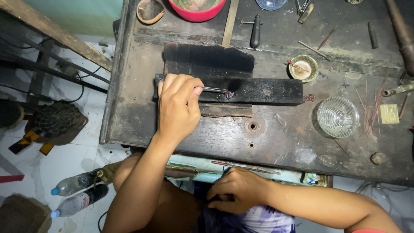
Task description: Soldering small decorative components onto a jewelry piece using a torch and tweezers
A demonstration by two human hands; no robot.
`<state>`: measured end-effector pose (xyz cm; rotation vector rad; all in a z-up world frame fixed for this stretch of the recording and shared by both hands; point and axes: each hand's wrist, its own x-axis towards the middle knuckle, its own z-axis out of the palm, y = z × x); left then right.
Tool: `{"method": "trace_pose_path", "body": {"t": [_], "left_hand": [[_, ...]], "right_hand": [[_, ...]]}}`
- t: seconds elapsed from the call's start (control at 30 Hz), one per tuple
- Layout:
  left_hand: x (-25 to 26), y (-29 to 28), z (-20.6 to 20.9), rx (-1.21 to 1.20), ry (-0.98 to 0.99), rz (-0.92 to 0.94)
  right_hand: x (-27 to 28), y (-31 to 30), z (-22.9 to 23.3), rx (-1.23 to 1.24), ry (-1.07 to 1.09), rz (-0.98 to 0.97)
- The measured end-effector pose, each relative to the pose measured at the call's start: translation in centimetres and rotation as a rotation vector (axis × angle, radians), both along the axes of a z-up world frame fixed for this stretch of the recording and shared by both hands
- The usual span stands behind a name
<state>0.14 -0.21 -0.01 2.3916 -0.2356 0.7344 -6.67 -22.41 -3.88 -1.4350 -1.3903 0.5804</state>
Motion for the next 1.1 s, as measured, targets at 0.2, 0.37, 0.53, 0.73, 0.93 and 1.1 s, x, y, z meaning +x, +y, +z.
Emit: {"method": "trace_pose_path", "body": {"t": [0.2,0.37,0.53,0.73,0.93,1.1], "left_hand": [[0.0,0.0,0.1,-0.001,0.007,-0.003],[-0.1,0.1,0.1,0.006,0.006,-0.005],[-0.1,0.1,0.2,0.007,0.009,-0.014],[-0.1,0.2,0.0,-0.002,0.010,-0.018],[-0.2,0.2,-0.1,-0.018,0.000,-0.011],[-0.6,0.0,1.1,-0.101,-0.083,0.004]], "right_hand": [[0.0,0.0,0.0,0.004,-0.010,-0.005],[0.1,0.0,0.1,-0.004,-0.022,-0.012],[0.1,0.0,0.2,-0.010,-0.005,-0.001],[0.1,0.0,0.2,0.024,-0.005,-0.010],[0.1,0.0,0.3,0.020,-0.026,-0.014],[0.2,0.1,0.4,0.042,0.001,-0.014]]}}
